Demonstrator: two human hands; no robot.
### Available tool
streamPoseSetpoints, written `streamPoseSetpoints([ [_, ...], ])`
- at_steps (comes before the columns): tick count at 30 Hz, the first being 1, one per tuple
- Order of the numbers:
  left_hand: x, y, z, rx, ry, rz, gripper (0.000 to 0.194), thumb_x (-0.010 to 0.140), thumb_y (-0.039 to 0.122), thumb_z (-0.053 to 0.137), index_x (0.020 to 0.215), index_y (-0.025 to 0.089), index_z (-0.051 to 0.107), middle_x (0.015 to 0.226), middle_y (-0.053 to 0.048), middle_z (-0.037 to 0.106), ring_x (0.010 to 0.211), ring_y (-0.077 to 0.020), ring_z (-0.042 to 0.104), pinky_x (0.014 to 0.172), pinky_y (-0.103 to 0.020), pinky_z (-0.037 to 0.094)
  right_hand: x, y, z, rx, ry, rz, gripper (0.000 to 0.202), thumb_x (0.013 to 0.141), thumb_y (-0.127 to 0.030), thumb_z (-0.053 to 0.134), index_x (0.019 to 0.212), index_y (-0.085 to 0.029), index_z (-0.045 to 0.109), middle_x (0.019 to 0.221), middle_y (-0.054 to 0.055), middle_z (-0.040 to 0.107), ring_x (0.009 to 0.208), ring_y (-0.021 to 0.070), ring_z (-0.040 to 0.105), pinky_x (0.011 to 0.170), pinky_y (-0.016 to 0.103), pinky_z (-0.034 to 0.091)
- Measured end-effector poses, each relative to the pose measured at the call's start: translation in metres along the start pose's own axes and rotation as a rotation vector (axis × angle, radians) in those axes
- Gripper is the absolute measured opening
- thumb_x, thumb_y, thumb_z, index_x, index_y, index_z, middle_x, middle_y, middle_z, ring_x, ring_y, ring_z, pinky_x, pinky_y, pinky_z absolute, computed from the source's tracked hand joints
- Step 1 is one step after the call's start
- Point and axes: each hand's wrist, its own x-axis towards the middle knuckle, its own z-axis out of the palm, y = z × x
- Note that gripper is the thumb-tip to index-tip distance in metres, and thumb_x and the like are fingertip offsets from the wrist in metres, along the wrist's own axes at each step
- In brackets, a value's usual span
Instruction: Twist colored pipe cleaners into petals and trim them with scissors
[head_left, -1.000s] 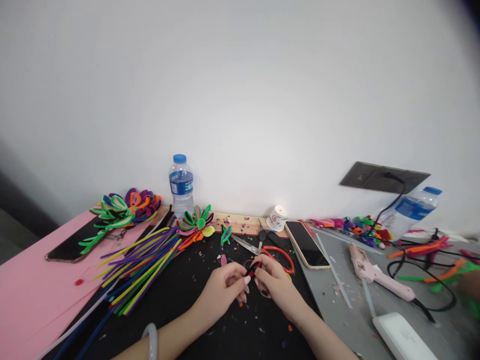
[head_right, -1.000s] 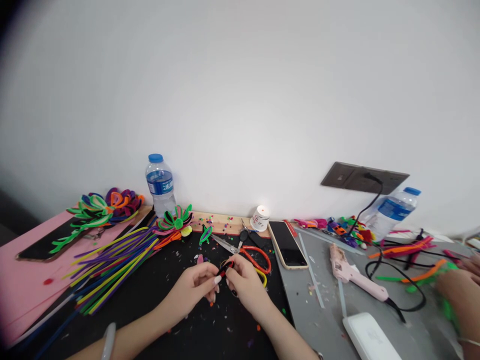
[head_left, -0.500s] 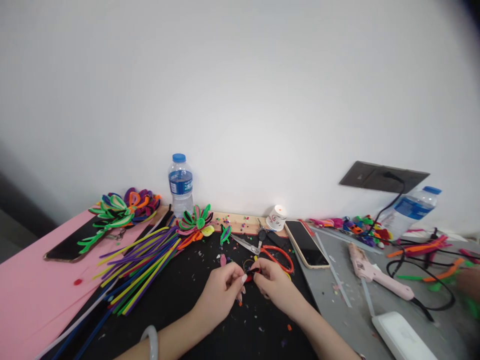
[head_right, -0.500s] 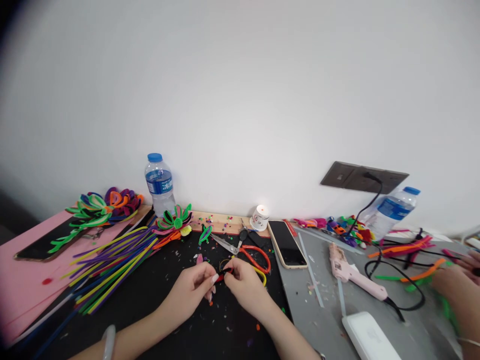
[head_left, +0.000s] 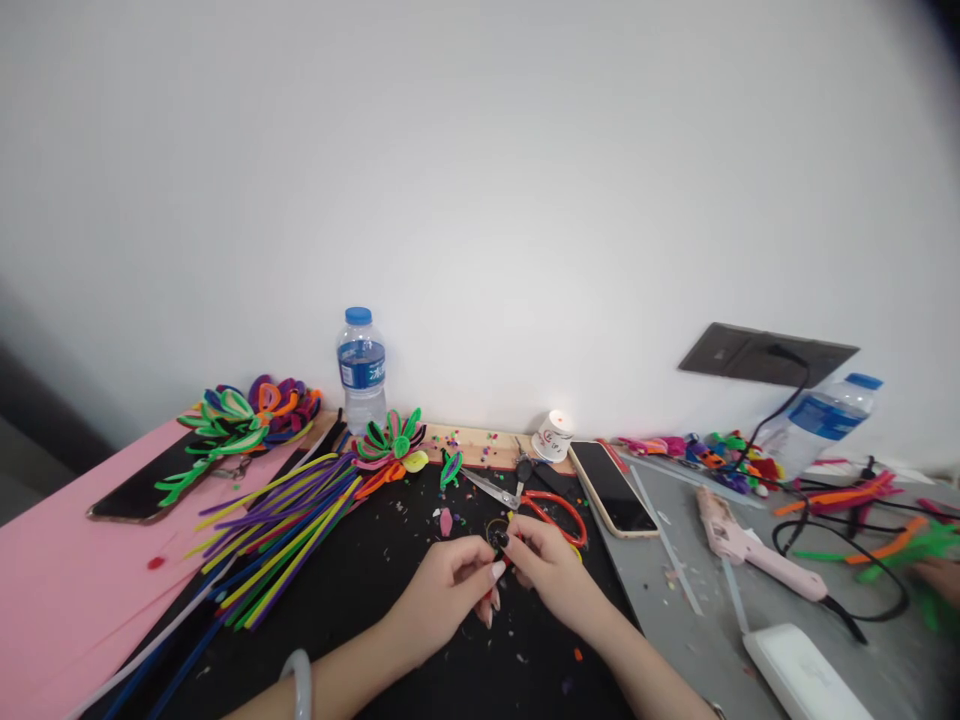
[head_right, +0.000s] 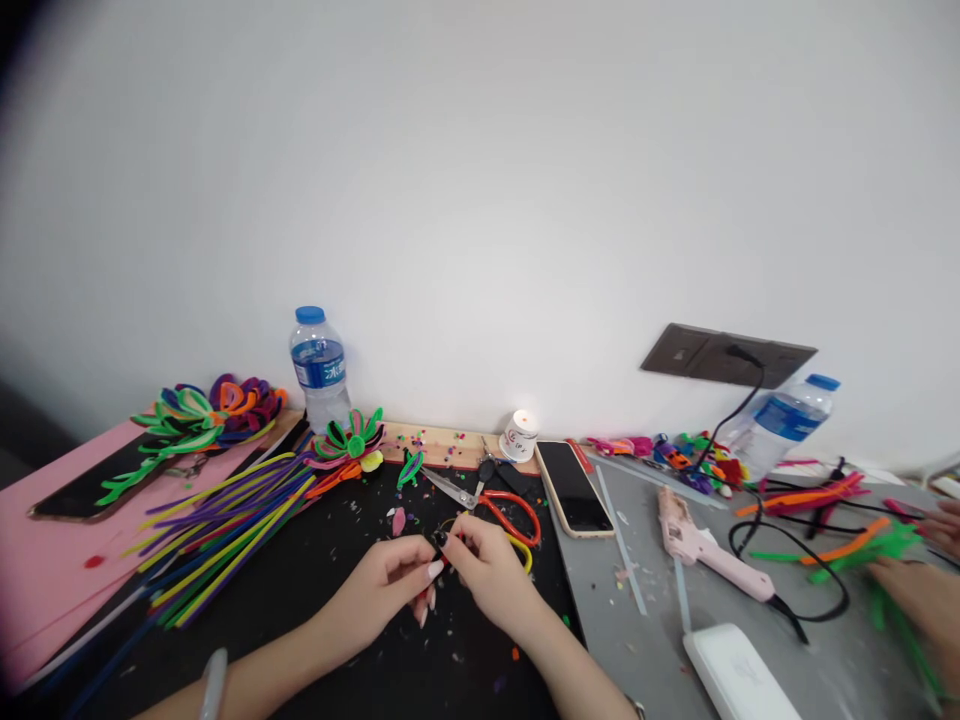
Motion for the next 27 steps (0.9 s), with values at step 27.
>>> streamPoseSetpoints([
  [27,-0.003,0.008,0.002,0.208,0.169,0.096,0.023,0.082,0.034,0.045,0.071,0.015,0.053,0.054,0.003,0.051,0.046,-0.0102,0.050,0.049,-0.020,0.040,-0.001,-0.007,0.011,0.182,0.111,0.008,0.026,0.080,-0.039,0.049,0.066,-0.018,0.042,0.046,-0.009,0.033,0.038,0.0055,0.025,0.038,0.018,0.018],
])
